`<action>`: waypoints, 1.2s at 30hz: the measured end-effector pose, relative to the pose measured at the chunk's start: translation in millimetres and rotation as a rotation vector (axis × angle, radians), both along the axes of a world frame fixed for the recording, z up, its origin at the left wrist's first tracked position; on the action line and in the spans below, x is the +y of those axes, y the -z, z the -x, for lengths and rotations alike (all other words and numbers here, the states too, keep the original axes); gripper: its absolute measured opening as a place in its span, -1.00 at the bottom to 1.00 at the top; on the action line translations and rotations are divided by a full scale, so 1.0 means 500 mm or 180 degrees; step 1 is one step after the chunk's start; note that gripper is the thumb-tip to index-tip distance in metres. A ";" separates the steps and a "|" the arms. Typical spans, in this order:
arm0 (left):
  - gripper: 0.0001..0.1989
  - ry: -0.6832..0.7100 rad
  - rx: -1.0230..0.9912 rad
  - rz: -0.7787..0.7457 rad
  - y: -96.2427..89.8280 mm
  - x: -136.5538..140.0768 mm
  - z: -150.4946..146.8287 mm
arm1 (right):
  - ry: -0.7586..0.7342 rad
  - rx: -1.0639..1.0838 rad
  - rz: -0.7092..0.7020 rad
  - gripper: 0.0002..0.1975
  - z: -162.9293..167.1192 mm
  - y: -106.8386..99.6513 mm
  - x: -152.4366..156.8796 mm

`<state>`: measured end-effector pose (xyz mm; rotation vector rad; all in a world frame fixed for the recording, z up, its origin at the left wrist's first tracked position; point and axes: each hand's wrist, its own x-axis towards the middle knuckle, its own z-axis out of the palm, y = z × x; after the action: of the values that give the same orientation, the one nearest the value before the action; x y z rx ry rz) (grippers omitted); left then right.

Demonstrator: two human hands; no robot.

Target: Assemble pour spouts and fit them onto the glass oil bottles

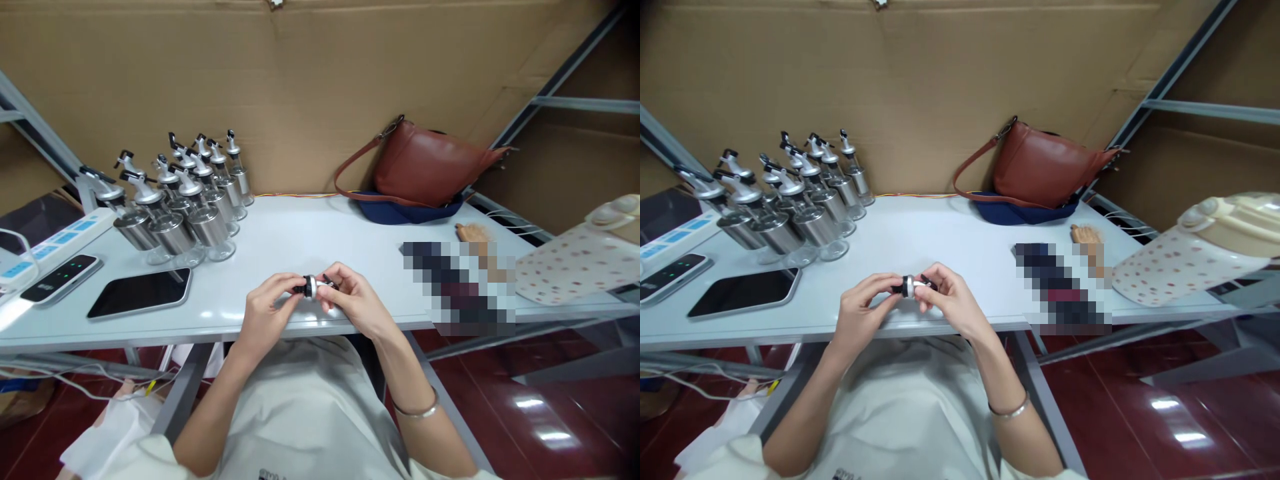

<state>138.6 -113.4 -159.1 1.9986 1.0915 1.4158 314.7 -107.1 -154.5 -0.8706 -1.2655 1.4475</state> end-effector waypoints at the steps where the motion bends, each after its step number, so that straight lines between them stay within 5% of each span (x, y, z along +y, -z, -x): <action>1: -0.83 0.0011 -0.0079 0.0154 0.000 0.001 0.000 | 0.0105 -0.0096 -0.0158 -0.77 0.001 0.001 -0.002; 6: -0.84 0.0171 -0.0499 0.1064 -0.006 0.002 0.002 | 0.0302 -0.0230 -0.0980 -0.94 0.004 0.012 -0.012; 12: -0.74 0.0646 -0.0678 0.2032 -0.020 0.006 0.011 | 0.0300 -0.0709 -0.1647 -0.86 0.008 0.016 -0.018; 17: -0.83 0.0811 -0.0470 0.1623 -0.015 0.008 0.020 | 0.0403 -0.0807 -0.0851 -0.89 0.010 0.010 -0.025; 21: -0.91 0.0943 -0.0189 0.1064 -0.004 0.007 0.020 | -0.0231 -0.0330 -0.0081 -0.70 0.002 -0.003 -0.013; 25: -0.93 0.0947 -0.0017 0.0866 -0.004 0.001 0.017 | -0.0562 -0.0202 0.0073 -0.68 -0.004 -0.013 -0.002; 30: -0.83 0.0837 -0.0360 0.1562 -0.015 -0.008 0.014 | -0.0242 -0.0270 -0.0418 -0.73 0.003 -0.007 -0.014; 36: -0.63 0.1341 -0.0921 0.2325 -0.012 0.007 0.021 | 0.0088 -0.0803 -0.1502 -0.94 0.008 0.017 -0.022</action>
<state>128.2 -109.8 -153.1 1.3394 0.8259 0.8705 310.8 -118.0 -162.8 -0.7555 -1.6883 0.9720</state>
